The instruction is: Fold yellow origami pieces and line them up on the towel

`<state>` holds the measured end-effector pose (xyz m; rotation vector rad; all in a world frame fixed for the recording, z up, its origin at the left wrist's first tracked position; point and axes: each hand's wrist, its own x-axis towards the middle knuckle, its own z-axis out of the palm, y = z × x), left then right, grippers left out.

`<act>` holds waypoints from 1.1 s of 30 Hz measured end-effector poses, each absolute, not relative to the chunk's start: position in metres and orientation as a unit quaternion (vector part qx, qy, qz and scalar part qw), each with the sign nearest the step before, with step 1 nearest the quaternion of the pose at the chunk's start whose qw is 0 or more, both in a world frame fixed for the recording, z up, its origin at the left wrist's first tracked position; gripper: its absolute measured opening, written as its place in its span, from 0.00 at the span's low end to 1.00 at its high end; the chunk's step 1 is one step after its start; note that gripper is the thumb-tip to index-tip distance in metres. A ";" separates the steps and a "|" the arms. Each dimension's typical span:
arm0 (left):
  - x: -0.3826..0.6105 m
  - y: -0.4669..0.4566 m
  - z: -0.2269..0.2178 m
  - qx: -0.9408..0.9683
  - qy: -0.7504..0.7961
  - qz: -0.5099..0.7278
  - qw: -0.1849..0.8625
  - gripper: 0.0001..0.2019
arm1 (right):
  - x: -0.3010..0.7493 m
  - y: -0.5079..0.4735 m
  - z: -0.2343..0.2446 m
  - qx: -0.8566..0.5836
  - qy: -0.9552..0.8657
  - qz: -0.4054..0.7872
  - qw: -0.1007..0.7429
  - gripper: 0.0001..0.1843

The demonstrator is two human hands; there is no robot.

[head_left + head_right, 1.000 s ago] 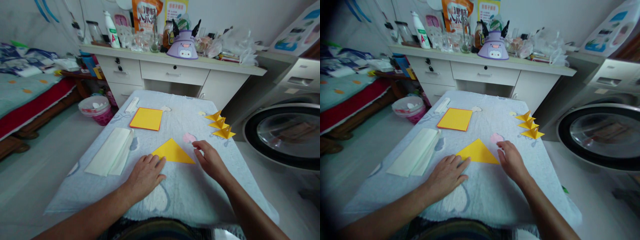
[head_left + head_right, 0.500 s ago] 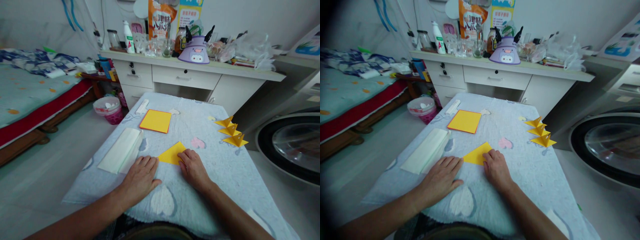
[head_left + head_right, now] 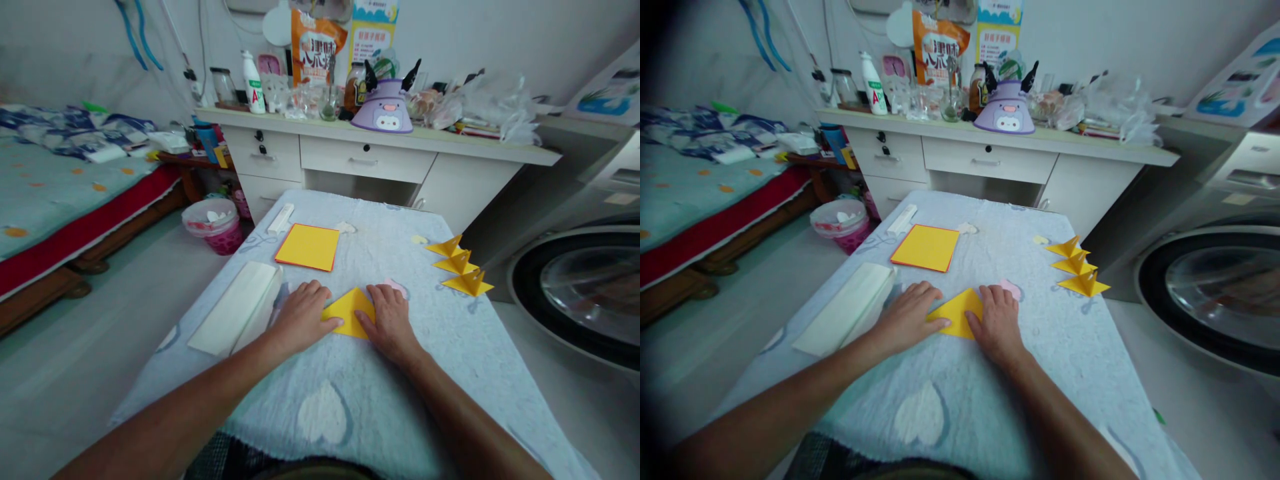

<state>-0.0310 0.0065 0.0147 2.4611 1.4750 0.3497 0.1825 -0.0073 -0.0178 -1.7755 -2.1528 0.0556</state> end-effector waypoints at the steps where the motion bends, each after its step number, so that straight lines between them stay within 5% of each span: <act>1: -0.026 0.010 0.012 0.841 0.511 0.118 0.134 0.18 | 0.182 -0.007 -0.019 -0.632 -0.755 0.014 0.174 0.27; 9: -0.021 0.008 -0.002 0.814 0.500 0.209 0.207 0.17 | 0.193 -0.007 -0.015 -0.596 -0.765 0.083 0.229 0.14; 14: -0.024 0.010 0.000 0.774 0.452 0.278 0.345 0.11 | 0.195 -0.009 -0.006 -0.540 -0.768 0.148 0.310 0.04; 19: -0.028 0.018 0.003 0.679 0.428 0.312 0.508 0.17 | 0.196 -0.015 0.004 -0.483 -0.782 0.095 0.382 0.08; 33: -0.034 0.030 0.001 0.489 0.437 0.409 0.634 0.16 | 0.197 -0.041 0.021 -0.404 -0.812 -0.111 0.408 0.15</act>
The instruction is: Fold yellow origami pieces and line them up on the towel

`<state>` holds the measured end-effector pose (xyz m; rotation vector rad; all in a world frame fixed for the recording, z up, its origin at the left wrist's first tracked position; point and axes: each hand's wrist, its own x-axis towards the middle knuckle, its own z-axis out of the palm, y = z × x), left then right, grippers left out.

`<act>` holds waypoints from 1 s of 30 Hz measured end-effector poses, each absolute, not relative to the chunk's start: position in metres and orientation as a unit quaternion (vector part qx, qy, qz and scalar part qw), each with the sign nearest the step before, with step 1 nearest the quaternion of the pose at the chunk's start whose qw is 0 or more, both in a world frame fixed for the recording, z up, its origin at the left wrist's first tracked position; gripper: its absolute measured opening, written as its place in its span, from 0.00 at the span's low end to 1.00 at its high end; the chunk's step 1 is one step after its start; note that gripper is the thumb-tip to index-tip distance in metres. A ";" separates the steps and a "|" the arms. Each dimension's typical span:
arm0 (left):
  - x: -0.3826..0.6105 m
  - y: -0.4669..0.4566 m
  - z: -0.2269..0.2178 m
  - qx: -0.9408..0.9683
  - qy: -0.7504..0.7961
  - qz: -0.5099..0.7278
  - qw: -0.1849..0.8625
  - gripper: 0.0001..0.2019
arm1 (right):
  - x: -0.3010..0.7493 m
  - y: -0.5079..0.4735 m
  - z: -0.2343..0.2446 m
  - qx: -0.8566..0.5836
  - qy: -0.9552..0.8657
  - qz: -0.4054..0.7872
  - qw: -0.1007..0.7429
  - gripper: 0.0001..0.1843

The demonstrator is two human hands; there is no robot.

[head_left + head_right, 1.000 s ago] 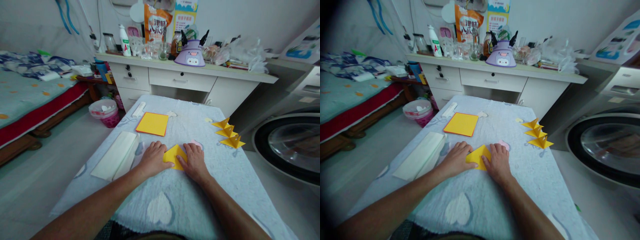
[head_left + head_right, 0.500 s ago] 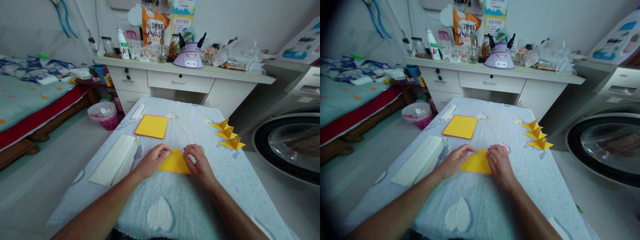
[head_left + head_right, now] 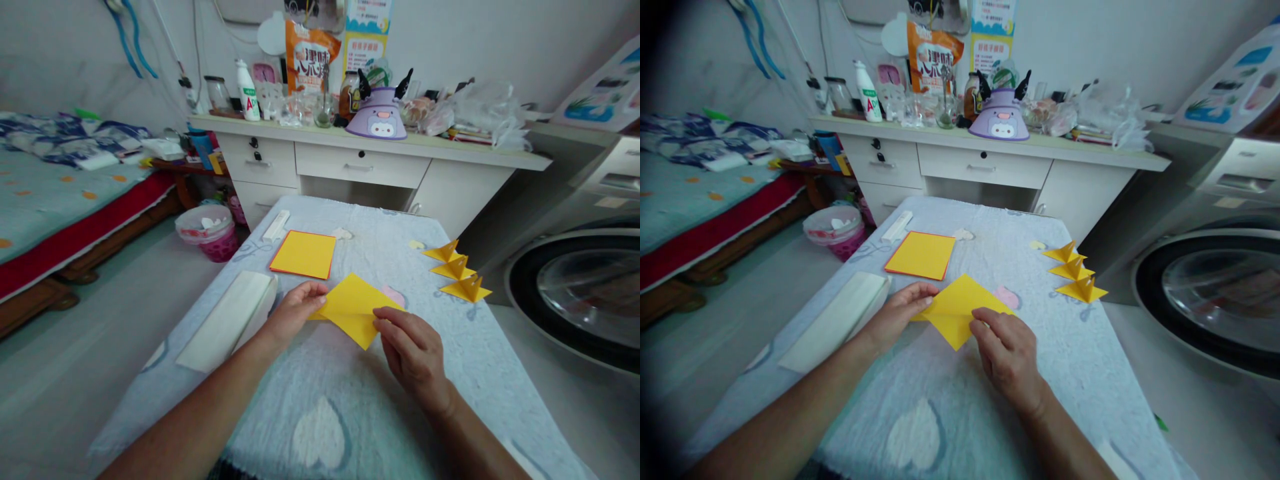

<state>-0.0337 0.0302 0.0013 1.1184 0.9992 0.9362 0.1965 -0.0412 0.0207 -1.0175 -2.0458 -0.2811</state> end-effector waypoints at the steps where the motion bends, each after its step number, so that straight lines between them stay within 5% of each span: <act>1: -0.035 0.030 0.003 0.479 0.421 0.408 0.653 0.17 | 0.197 -0.042 0.021 -0.398 -0.813 -0.112 0.409 0.15; 16: -0.032 0.030 0.003 0.493 0.409 0.444 0.626 0.38 | 0.202 -0.033 0.016 -0.414 -0.820 0.102 0.381 0.22; 22: -0.029 0.023 0.014 0.478 0.424 0.432 0.636 0.49 | 0.215 -0.023 0.013 -0.444 -0.817 0.124 0.345 0.15; 30: -0.031 0.029 -0.006 0.536 0.504 0.334 0.589 0.26 | 0.218 -0.016 -0.001 -0.497 -0.837 0.083 0.216 0.13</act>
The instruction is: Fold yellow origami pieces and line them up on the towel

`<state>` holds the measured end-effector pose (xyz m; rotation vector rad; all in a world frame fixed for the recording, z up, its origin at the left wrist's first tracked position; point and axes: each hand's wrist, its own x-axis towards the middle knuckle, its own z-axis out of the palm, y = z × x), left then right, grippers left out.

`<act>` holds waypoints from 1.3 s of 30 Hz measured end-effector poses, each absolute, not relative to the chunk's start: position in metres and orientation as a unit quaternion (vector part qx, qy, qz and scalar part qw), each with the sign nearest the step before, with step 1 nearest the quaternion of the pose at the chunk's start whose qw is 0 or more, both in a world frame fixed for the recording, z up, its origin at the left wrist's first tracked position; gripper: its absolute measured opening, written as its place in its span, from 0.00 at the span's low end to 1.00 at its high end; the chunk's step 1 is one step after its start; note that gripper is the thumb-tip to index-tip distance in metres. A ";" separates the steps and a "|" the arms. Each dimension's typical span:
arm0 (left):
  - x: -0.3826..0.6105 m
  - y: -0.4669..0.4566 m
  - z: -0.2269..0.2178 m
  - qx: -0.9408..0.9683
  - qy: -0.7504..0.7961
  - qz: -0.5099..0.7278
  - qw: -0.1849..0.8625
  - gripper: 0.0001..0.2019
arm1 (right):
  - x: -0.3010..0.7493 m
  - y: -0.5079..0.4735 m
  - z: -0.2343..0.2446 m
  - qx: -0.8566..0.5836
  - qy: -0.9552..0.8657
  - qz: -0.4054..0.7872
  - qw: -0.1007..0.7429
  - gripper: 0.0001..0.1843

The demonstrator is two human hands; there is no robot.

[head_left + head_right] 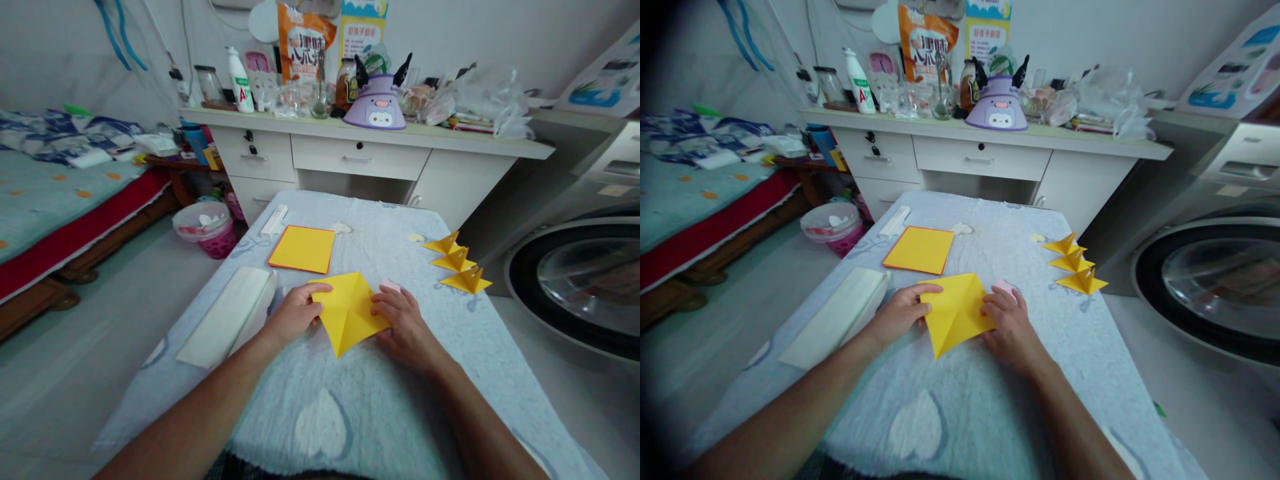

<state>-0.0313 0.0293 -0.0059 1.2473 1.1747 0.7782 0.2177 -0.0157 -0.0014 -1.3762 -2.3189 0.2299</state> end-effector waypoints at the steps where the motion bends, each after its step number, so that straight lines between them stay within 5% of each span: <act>1: -0.031 0.030 -0.008 0.540 0.511 0.329 0.583 0.26 | 0.217 -0.016 -0.002 -0.505 -0.837 0.074 0.198 0.14; 6: -0.029 0.028 -0.009 0.568 0.521 0.316 0.553 0.25 | 0.204 -0.024 0.005 -0.472 -0.859 0.069 0.186 0.22; 16: -0.033 0.028 -0.001 0.576 0.550 0.280 0.535 0.16 | 0.208 -0.023 0.006 -0.441 -0.861 0.125 0.222 0.12; 18: -0.036 0.029 -0.002 0.636 0.534 0.280 0.481 0.13 | 0.210 -0.022 0.007 -0.432 -0.852 0.165 0.245 0.11; 25: -0.043 0.023 0.008 0.786 0.494 0.292 0.232 0.25 | 0.207 -0.019 0.007 -0.474 -0.803 0.244 0.267 0.14; 32: -0.034 0.018 0.006 0.829 0.429 0.237 0.268 0.11 | 0.203 -0.015 -0.002 -0.523 -0.761 0.263 0.281 0.16; 35: -0.031 0.020 0.003 0.815 0.440 0.207 0.315 0.14 | 0.201 -0.014 -0.005 -0.543 -0.733 0.281 0.300 0.17; 39: -0.032 0.021 0.004 0.788 0.420 0.232 0.384 0.06 | 0.201 -0.014 -0.005 -0.535 -0.717 0.302 0.330 0.10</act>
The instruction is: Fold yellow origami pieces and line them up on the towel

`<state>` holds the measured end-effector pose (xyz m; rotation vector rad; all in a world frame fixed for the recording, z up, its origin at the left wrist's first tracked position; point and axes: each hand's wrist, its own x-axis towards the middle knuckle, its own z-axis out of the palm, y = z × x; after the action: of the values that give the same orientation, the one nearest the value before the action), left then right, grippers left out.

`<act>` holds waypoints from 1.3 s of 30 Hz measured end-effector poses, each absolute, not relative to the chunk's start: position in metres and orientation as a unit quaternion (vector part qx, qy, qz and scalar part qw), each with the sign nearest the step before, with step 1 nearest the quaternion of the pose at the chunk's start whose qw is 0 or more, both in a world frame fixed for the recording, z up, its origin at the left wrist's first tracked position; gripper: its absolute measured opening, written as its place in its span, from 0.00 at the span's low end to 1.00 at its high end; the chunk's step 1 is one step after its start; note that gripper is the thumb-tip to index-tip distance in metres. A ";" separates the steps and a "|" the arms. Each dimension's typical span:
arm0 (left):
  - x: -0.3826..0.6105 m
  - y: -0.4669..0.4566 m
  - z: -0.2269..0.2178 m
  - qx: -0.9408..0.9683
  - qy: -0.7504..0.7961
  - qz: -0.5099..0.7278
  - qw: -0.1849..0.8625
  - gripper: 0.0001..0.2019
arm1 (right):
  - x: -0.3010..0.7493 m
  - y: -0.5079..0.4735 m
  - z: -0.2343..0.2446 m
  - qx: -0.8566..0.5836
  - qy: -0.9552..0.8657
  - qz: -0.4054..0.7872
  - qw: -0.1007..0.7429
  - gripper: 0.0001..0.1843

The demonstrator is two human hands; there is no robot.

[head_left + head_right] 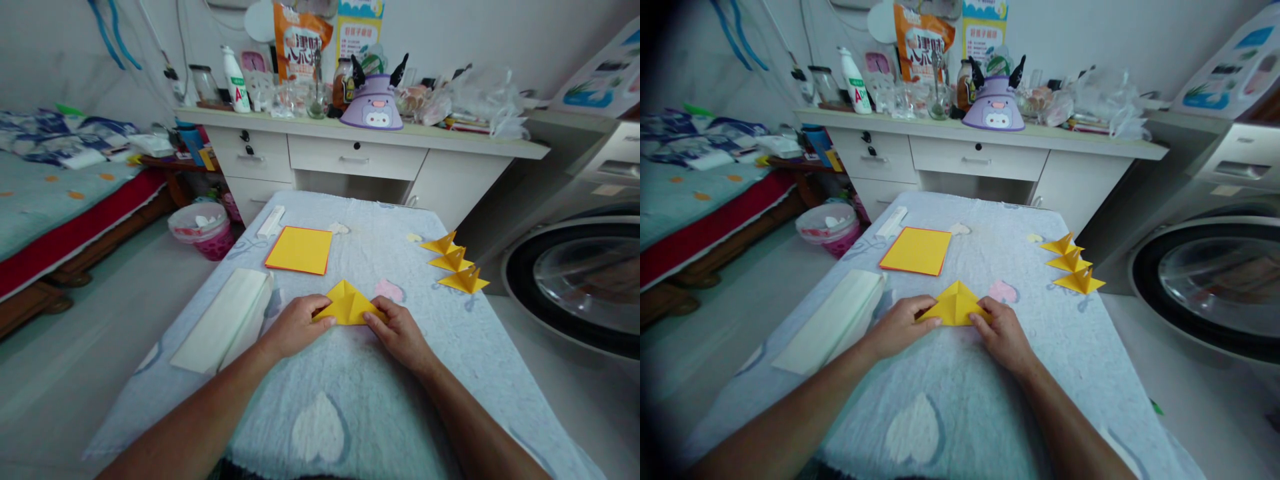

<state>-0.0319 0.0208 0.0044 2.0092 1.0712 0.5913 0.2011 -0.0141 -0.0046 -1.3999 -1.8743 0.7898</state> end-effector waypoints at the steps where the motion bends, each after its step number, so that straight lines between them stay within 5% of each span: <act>1: -0.032 0.021 0.005 0.784 0.408 0.240 0.401 0.07 | 0.202 -0.014 -0.004 -0.523 -0.721 0.304 0.338 0.08; 10: -0.038 0.022 0.008 0.829 0.277 0.200 0.443 0.08 | 0.209 -0.014 0.008 -0.380 -0.812 0.299 0.326 0.12; 16: -0.036 0.021 0.005 0.820 0.405 0.176 0.365 0.17 | 0.204 -0.012 -0.001 -0.480 -0.778 0.275 0.298 0.18; 29: -0.024 0.022 -0.011 0.816 0.502 0.240 0.158 0.06 | 0.194 -0.002 -0.025 -0.624 -0.721 0.116 0.278 0.09; 39: -0.022 0.028 -0.007 0.764 0.505 0.280 0.287 0.07 | 0.195 -0.001 -0.019 -0.606 -0.718 0.149 0.308 0.08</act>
<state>-0.0220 0.0280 -0.0065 2.0423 1.3489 0.7476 0.1952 -0.0010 -0.0193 -1.6006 -1.8988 0.3936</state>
